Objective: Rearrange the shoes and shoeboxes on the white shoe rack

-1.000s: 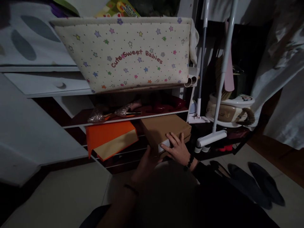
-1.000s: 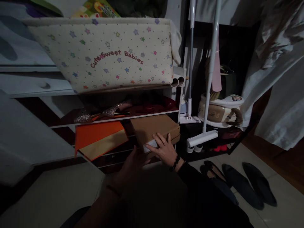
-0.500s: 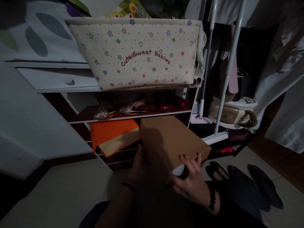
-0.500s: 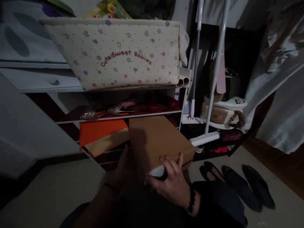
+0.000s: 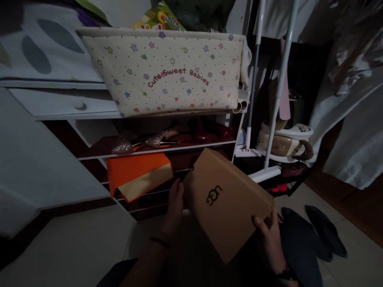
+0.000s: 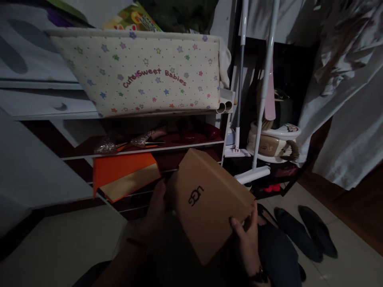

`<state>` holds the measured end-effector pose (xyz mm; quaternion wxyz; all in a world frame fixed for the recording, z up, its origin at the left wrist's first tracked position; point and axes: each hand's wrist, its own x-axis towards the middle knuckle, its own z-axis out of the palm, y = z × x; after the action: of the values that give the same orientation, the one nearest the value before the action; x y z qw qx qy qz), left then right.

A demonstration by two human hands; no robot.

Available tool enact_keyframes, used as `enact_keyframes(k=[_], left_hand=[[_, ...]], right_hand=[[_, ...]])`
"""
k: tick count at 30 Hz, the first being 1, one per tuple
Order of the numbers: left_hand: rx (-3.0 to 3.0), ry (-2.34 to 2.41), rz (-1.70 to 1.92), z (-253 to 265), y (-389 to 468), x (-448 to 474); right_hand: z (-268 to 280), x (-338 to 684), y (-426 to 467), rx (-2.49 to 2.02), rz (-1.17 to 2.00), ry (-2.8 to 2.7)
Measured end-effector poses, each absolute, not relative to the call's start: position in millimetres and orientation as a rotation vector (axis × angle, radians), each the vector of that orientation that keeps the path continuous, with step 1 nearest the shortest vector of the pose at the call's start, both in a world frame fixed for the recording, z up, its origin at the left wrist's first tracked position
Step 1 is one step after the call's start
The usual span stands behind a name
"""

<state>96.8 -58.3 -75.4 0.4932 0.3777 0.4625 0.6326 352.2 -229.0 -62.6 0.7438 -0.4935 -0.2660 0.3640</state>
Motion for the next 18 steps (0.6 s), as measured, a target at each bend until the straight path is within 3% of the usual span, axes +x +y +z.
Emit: enact_keyframes(k=[7,18], left_hand=[[1.631,1.271,1.557,-70.4,-63.4,96.7],[1.425,1.208,1.318,-72.7,-60.1,103.2]], right_hand=[[-88.9,323.1,-186.6,-0.843,1.085,-0.184],[-70.0,291.5,-117.2,-0.817,1.272,-0.167]])
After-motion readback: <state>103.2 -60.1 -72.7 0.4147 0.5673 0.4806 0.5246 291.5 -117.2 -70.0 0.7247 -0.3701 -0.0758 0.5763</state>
